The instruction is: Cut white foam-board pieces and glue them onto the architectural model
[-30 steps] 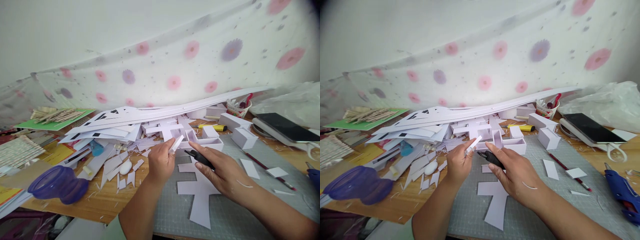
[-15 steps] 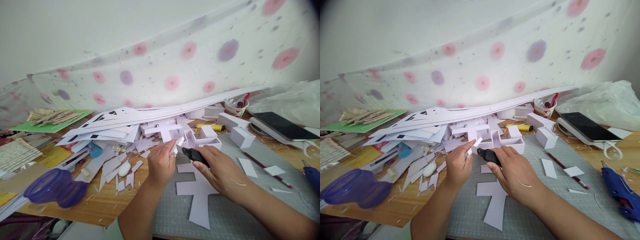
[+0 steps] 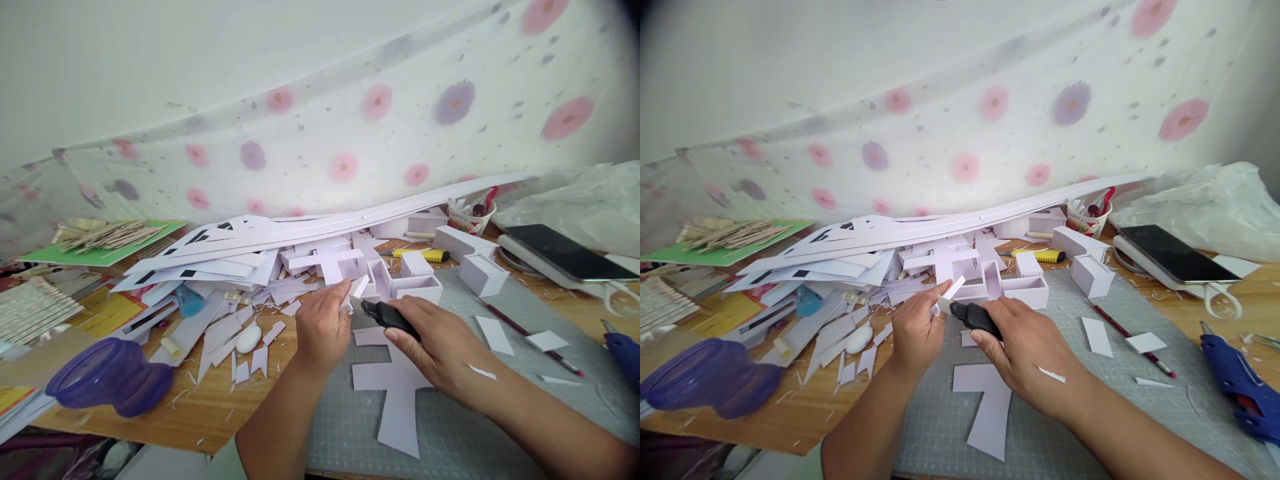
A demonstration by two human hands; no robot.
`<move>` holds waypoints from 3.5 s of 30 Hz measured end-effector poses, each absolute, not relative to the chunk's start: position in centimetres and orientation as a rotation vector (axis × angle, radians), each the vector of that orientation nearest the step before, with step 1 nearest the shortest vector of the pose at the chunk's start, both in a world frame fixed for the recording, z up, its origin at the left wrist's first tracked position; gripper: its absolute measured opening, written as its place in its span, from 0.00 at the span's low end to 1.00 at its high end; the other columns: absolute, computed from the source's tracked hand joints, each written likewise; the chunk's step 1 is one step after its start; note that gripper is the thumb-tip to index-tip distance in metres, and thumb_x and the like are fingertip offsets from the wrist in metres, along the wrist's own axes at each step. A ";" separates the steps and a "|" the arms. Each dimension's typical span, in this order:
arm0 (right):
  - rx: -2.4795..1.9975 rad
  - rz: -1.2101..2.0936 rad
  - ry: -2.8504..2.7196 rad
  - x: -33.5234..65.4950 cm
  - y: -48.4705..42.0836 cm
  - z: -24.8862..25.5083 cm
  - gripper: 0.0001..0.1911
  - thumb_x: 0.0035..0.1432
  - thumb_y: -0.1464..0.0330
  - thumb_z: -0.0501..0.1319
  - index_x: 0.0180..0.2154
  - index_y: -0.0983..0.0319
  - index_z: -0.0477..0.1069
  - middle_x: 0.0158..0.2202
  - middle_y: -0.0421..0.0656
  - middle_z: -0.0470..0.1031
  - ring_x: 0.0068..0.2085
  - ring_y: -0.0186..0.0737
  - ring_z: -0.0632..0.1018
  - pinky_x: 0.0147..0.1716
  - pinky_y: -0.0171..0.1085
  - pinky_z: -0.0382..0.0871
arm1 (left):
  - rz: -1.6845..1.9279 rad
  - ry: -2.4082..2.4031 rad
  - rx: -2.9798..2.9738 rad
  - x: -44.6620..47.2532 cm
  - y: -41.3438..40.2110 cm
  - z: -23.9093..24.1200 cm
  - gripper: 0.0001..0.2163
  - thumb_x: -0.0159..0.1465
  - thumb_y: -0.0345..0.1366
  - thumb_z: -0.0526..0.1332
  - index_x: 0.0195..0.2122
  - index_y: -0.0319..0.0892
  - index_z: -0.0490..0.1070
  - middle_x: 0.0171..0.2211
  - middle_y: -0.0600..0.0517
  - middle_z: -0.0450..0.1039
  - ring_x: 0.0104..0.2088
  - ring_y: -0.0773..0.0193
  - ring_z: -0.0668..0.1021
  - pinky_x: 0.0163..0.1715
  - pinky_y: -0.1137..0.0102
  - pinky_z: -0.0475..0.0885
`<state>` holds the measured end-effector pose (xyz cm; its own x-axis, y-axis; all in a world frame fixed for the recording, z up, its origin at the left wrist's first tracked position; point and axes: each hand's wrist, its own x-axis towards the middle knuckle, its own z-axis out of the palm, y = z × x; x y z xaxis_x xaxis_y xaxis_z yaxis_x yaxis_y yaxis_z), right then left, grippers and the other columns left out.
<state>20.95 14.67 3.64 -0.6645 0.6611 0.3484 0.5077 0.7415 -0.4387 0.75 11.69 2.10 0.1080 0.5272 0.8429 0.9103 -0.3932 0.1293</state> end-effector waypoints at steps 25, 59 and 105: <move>-1.004 0.287 -2.420 21.1 15.6 3.1 0.22 0.68 0.55 0.45 0.45 0.63 0.69 0.41 0.51 0.76 0.39 0.49 0.76 0.33 0.41 0.67 | -1.241 -1.411 -1.959 0.7 11.7 1.6 0.13 0.64 0.29 0.56 0.49 0.39 0.72 0.40 0.45 0.81 0.39 0.58 0.82 0.41 0.64 0.77; -1.024 0.331 -2.400 21.4 16.3 3.5 0.21 0.67 0.55 0.46 0.44 0.62 0.70 0.38 0.48 0.77 0.36 0.46 0.77 0.32 0.38 0.65 | -1.275 -1.393 -1.962 1.2 11.5 1.7 0.12 0.65 0.31 0.56 0.47 0.38 0.73 0.38 0.45 0.81 0.37 0.58 0.82 0.39 0.65 0.77; -0.810 1.747 -1.117 20.3 16.0 3.8 0.14 0.40 0.68 0.72 0.29 0.63 0.70 0.21 0.33 0.66 0.20 0.27 0.64 0.21 0.31 0.56 | -2.847 -1.889 -1.552 2.2 11.9 2.6 0.20 0.60 0.50 0.62 0.18 0.41 0.65 0.13 0.60 0.59 0.17 0.70 0.69 0.31 0.69 0.72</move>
